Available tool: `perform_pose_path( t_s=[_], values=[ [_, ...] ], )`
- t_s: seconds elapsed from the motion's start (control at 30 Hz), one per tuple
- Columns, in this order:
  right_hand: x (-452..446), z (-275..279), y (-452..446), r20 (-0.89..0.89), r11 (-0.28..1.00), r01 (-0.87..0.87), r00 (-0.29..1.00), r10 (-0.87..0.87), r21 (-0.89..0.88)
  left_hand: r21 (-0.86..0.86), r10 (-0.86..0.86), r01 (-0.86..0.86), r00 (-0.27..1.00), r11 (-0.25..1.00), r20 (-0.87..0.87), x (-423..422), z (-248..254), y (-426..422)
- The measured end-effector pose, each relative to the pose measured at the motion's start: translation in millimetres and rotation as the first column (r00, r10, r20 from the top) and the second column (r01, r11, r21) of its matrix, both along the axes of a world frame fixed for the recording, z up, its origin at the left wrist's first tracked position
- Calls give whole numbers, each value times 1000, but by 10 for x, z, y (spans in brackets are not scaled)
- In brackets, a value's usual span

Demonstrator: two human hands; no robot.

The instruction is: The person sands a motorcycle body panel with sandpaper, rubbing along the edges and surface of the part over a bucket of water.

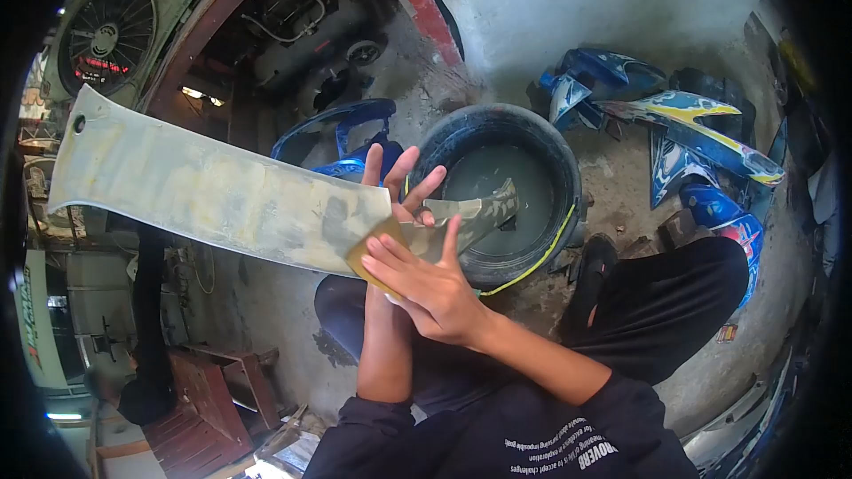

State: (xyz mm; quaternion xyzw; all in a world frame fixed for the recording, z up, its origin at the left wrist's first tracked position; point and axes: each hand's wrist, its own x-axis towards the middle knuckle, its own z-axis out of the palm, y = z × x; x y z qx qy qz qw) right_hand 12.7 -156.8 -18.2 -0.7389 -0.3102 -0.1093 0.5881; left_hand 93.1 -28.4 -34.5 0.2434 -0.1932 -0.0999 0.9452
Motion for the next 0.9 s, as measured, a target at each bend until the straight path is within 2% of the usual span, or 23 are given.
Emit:
perform_pose_path(
  t_s=[0.07,0.17,0.23,0.3,0.37,0.43,0.5,0.57,0.6,0.73,0.8,0.83,0.9],
  values=[
    [-124,-190,-53,2,1000,19,1000,-19,-25,-58,-23,23,1000,998,14,-11,15,-17],
    [-168,-342,-103,26,997,46,999,-45,-59,-3,37,-37,998,999,51,-60,52,-52],
    [-65,-229,-93,38,994,65,997,-61,-89,24,88,-86,994,996,-62,-94,97,-51],
    [69,-18,-41,48,995,69,997,-65,-75,94,118,-115,993,989,-27,-93,39,-49],
    [110,67,-16,64,996,68,996,-65,-55,-1,-10,10,1000,1000,-17,-60,-76,25],
    [107,88,-3,59,997,53,997,-50,-61,23,21,-20,998,1000,-51,-115,-1,14],
    [10,-133,-51,84,995,56,995,-49,-80,42,59,-55,995,998,-84,-151,56,6],
    [-131,-451,-155,109,993,56,993,-45,-101,-108,23,-34,995,994,-101,-169,79,6],
    [-210,-614,-228,66,988,77,995,-69,-133,83,118,-114,992,990,-47,-187,83,12],
    [-246,-763,-375,22,978,119,993,-116,-172,79,161,-155,985,985,-67,-236,174,-97],
    [-200,-663,-309,14,980,149,989,-148,-131,185,205,-194,978,963,-42,-254,179,-115],
    [-148,-556,-265,12,981,175,985,-174,-90,186,199,-188,979,964,-43,-269,203,-141],
    [-71,-411,-209,9,980,189,982,-189,-61,298,299,-272,953,915,-51,-301,253,-193]
  ],
)
